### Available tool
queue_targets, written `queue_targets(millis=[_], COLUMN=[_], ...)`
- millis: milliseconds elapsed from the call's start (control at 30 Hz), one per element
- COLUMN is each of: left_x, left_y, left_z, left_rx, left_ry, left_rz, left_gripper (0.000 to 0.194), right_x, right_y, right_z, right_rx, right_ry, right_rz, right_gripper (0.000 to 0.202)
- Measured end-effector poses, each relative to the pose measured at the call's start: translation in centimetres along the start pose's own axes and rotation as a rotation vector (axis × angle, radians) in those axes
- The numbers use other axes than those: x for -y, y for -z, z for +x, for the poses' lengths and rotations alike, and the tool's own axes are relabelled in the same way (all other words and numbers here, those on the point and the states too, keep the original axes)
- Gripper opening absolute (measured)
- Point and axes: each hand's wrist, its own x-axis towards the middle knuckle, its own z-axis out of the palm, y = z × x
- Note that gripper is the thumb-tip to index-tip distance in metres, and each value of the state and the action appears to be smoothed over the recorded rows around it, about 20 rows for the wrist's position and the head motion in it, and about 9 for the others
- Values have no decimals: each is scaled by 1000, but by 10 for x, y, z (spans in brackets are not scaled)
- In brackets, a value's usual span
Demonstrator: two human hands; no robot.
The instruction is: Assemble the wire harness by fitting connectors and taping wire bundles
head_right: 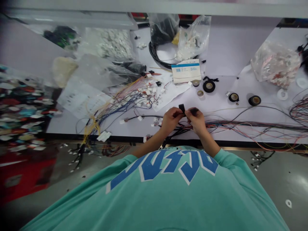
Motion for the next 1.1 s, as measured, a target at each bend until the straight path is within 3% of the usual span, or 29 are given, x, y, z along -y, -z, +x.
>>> queue_targets(millis=[133,233,367,400,467,533,600,700,800,833,900,1000,1100], left_x=[-3,-1,2,3,5,7,8,9,11,11,12,12,9], left_y=[0,-6,-5,-2,5,10,9,0,-3,-1,5,11,1], left_z=[-3,-9,-8,-5,5,13,17,10,-5,-9,-15,-13,-5], left_rx=[-37,-42,-110,-53,184,394,441,281,83,67,169,327,142], left_ry=[12,69,379,480,648,735,764,704,472,369,195,138,182], left_rz=[5,-107,-448,-525,-662,-759,-796,-781,-630,-539,-349,-155,-50], left_gripper=[10,7,43,46,48,49,45,41,48,53,66,60,33], right_x=[-4,-5,-7,-7,-7,-7,-8,-14,-19,-19,-16,-4,7], right_y=[-2,1,9,10,10,9,7,6,10,12,18,25,25], right_z=[-1,2,6,5,3,1,1,8,19,21,23,20,14], right_rx=[63,4,-82,-58,6,41,29,-41,-148,-158,-125,-16,31], right_ry=[21,157,312,322,333,330,286,120,-6,-23,-42,-33,-9], right_rz=[-97,-249,-446,-475,-513,-517,-463,-260,-80,-57,-73,-201,-325], right_gripper=[31,27,26,26,23,21,20,23,28,29,30,27,23])
